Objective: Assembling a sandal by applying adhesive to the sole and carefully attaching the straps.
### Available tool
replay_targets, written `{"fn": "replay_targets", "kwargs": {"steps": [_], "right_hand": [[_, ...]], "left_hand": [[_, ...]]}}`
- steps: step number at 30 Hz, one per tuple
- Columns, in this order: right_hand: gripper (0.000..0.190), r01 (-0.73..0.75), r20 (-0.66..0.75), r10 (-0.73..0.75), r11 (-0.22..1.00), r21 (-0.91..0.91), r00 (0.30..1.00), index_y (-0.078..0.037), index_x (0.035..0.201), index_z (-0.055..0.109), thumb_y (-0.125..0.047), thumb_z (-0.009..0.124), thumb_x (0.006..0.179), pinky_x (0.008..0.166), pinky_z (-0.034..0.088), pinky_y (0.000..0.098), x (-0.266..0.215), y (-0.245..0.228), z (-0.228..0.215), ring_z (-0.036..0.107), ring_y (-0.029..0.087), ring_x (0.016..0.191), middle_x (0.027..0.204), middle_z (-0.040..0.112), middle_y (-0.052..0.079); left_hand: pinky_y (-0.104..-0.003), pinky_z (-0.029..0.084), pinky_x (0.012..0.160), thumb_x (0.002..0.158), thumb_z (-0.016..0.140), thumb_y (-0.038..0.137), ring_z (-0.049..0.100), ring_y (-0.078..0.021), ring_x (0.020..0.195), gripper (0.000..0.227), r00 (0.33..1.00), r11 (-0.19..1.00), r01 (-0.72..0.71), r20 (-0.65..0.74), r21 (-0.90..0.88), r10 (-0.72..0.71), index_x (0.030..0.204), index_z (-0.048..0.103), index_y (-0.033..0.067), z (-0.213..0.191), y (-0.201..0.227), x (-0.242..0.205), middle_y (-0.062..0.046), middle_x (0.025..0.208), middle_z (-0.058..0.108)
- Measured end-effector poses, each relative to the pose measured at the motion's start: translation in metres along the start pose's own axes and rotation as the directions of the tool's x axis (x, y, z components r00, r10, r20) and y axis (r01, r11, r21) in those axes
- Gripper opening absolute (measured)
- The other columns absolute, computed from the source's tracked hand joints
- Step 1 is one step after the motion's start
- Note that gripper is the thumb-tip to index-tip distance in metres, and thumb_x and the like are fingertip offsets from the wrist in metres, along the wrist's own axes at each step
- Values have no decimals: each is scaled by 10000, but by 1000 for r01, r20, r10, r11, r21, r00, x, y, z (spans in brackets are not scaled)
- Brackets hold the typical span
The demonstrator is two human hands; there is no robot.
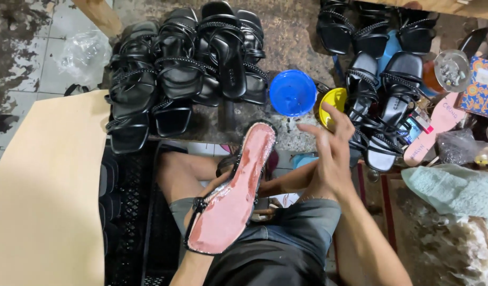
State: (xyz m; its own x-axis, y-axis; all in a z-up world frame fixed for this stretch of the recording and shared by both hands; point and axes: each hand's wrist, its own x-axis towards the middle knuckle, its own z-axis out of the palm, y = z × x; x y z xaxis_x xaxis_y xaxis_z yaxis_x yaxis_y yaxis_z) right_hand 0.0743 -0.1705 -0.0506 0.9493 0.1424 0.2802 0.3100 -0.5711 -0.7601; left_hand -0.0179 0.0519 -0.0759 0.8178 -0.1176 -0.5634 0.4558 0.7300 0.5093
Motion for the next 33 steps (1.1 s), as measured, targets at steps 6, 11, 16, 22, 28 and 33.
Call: {"fn": "replay_targets", "kwargs": {"steps": [6,11,16,22,28,33], "right_hand": [[496,299,41,-296,940,-163,954,-173,1211,518,-447,202,945,1080,121,506,-36,-37,14,166,381,1322,1435,147,148],[612,327,-93,-455,753,-571,886,-202,1301,413,-565,120,904,1053,177,428,-39,-37,8,114,280,1334,1418,219,106],[563,328,-56,-443,737,-592,895,-273,1310,409,-559,129,915,1050,192,511,-31,-40,-2,50,301,1359,1449,145,73],[467,392,-1,-426,832,-392,905,-321,1289,402,-506,148,944,1105,126,470,-41,-43,17,2,307,1360,1459,91,79],[409,421,10,-431,877,-232,902,-384,1273,386,-525,185,946,1090,4,572,-72,-55,39,-72,381,1348,1460,96,101],[444,489,84,-494,798,-352,866,-413,1289,366,-611,245,910,1075,-10,521,-88,-66,41,-20,319,1343,1423,206,-16]], "left_hand": [[-305,369,941,740,571,61,551,-236,1042,470,952,937,-158,299,313,61,1188,479,-48,-14,-17,-5,-171,1127,575],[-357,344,982,797,535,217,517,-309,1093,450,892,908,-316,413,275,185,1134,502,-79,-7,-2,-21,-242,1153,535],[-436,277,1043,895,494,410,425,-331,1191,528,691,878,-459,675,134,258,1145,500,-54,8,16,-16,-235,1234,454],[-417,343,992,865,480,353,477,-350,1133,493,784,904,-401,566,147,256,1126,510,-64,8,7,-20,-254,1186,494],[-386,327,1002,816,552,306,455,-337,1141,547,851,948,-319,442,8,283,1167,456,-102,14,-2,-10,-256,1216,462],[-334,383,958,808,392,37,544,-282,1021,343,994,999,41,104,-24,-39,1094,521,-102,43,21,-7,-213,1063,585]]}}
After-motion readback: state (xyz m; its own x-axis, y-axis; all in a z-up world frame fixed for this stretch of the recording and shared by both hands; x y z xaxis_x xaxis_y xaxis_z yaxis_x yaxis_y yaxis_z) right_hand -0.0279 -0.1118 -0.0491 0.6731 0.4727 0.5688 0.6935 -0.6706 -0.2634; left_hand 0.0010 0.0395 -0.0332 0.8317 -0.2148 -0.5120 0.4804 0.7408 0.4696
